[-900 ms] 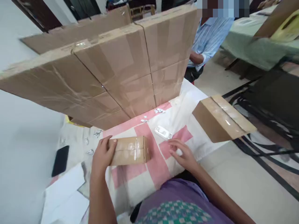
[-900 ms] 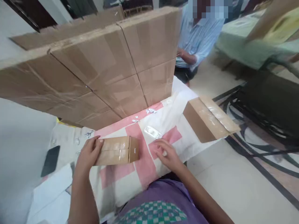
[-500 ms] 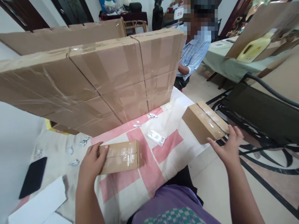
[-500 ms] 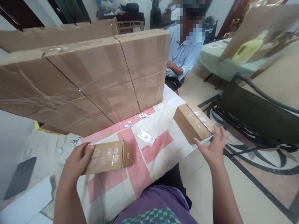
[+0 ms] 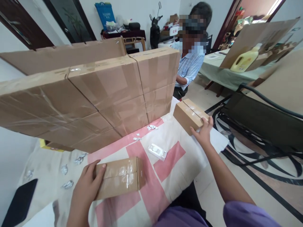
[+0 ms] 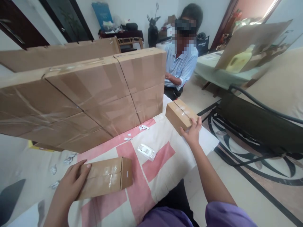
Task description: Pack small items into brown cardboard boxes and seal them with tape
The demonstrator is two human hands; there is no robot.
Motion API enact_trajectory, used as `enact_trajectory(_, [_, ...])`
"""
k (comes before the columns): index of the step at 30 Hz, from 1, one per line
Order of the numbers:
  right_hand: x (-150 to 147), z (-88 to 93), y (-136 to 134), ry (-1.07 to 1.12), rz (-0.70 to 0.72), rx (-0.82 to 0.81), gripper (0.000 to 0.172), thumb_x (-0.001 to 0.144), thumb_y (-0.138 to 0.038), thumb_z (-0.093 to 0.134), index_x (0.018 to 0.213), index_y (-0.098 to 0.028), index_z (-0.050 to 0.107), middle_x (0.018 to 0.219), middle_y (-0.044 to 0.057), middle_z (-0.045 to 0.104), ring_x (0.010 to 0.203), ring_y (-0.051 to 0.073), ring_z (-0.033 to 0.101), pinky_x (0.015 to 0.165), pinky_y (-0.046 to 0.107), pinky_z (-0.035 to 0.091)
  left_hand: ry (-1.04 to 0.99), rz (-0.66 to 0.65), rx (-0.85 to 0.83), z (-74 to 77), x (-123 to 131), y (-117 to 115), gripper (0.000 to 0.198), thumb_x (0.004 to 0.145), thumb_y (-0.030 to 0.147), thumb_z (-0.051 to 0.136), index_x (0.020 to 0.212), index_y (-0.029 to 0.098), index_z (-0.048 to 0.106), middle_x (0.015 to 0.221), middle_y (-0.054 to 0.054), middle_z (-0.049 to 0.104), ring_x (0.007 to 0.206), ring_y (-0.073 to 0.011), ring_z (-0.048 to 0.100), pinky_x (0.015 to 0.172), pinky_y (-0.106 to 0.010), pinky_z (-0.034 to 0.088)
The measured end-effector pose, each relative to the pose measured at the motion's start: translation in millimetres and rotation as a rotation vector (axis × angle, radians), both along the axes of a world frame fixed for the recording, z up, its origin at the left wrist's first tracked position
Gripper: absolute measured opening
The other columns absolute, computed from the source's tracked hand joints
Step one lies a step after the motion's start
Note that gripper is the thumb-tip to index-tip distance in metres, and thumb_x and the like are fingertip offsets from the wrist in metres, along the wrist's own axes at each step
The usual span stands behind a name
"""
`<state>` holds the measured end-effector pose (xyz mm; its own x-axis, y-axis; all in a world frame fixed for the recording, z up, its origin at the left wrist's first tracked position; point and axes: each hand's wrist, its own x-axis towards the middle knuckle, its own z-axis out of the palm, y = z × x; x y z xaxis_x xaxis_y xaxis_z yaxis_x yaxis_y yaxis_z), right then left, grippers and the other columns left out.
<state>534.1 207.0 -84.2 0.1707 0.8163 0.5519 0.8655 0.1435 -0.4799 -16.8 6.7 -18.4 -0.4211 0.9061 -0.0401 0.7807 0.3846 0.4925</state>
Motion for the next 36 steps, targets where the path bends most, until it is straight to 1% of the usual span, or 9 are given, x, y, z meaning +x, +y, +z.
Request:
enact_trajectory(7, [-59.8,20.3,122.0,0.033,0.022,-0.219,0.091,0.077,-0.054,0.07,0.149,-0.017,0.03,0.167,0.023,-0.003,0.149,0.045,0.021,0.112,0.063,0.034,-0.023,0.037,-0.028,1.1,3.0,0.1,0.065,0.085,0.073,0.038,0.124,0.025,0.059,0.133,-0.01,0.059,0.126,-0.0322,0.059,0.11,-0.048,0.045])
enact_trajectory(12, [-66.2,57.4,152.3,0.055,0.103,-0.433,0.122,0.06,-0.054,0.085,0.158,-0.019,0.021,0.169,0.023,-0.006,0.147,0.051,0.028,0.113,0.065,0.033,-0.005,0.061,-0.013,4.2,7.2,-1.0,0.064,0.088,0.07,0.039,0.128,0.024,0.056,0.138,-0.011,0.06,0.126,-0.032,0.06,0.104,-0.045,0.049])
enact_trajectory(17, [-108.3,71.0,55.0,0.247,0.319,-0.091,0.106,0.086,-0.069,0.055,0.162,-0.016,0.003,0.169,0.02,0.012,0.158,0.036,0.006,0.125,0.061,0.01,0.015,0.113,-0.061,5.6,7.5,-0.9,0.057,0.09,0.066,0.039,0.128,0.026,0.056,0.123,-0.011,0.071,0.111,-0.0326,0.069,0.092,-0.042,0.053])
enact_trajectory(21, [-191.9,49.2,-87.0,0.128,1.07,-0.396,0.109,0.078,-0.065,0.071,0.162,-0.029,0.014,0.169,0.015,0.018,0.156,0.035,0.02,0.124,0.055,0.025,0.017,0.088,-0.033,6.4,8.9,-1.0,0.056,0.09,0.066,0.04,0.124,0.025,0.058,0.121,-0.011,0.072,0.109,-0.0329,0.07,0.09,-0.042,0.053])
enact_trajectory(23, [-228.8,40.0,-133.1,0.048,1.236,-0.536,0.12,0.065,-0.06,0.084,0.161,-0.03,0.02,0.169,0.017,0.013,0.155,0.041,0.02,0.12,0.055,0.032,0.008,0.07,-0.005,8.7,9.4,-3.0,0.055,0.089,0.066,0.04,0.12,0.025,0.059,0.121,-0.011,0.071,0.108,-0.0327,0.069,0.092,-0.043,0.052])
enact_trajectory(26, [-256.3,32.9,-157.4,0.111,1.231,-0.551,0.118,0.055,-0.05,0.09,0.156,-0.027,0.031,0.161,0.02,0.02,0.147,0.04,0.035,0.112,0.049,0.043,-0.033,0.077,0.02,13.0,7.3,-10.3,0.053,0.087,0.067,0.044,0.116,0.026,0.061,0.119,-0.009,0.071,0.109,-0.0328,0.068,0.094,-0.045,0.051])
enact_trajectory(30, [-233.7,34.5,-163.1,0.177,1.214,-0.42,0.103,0.056,-0.042,0.088,0.146,-0.026,0.042,0.147,0.016,0.033,0.139,0.038,0.043,0.111,0.047,0.043,-0.372,0.101,0.192,1.8,-0.2,-31.8,0.06,0.085,0.069,0.047,0.125,0.026,0.059,0.13,-0.008,0.068,0.115,-0.0315,0.066,0.095,-0.043,0.053])
enact_trajectory(33, [-178.1,44.5,-177.1,0.292,1.024,-0.267,0.101,0.061,-0.047,0.085,0.146,-0.025,0.037,0.144,0.017,0.038,0.139,0.04,0.042,0.111,0.051,0.043,-0.653,0.194,0.278,-34.5,0.1,-55.3,0.066,0.087,0.07,0.044,0.132,0.022,0.05,0.129,-0.013,0.068,0.11,-0.0315,0.069,0.087,-0.042,0.057])
enact_trajectory(36, [-105.4,55.7,-184.4,0.35,0.53,-0.013,0.097,0.072,-0.054,0.077,0.151,-0.026,0.03,0.145,0.017,0.039,0.139,0.042,0.039,0.111,0.06,0.04,-0.486,0.229,0.251,-82.4,12.7,-75.8,0.056,0.086,0.065,0.052,0.12,0.021,0.056,0.121,-0.013,0.069,0.113,-0.032,0.066,0.094,-0.045,0.054])
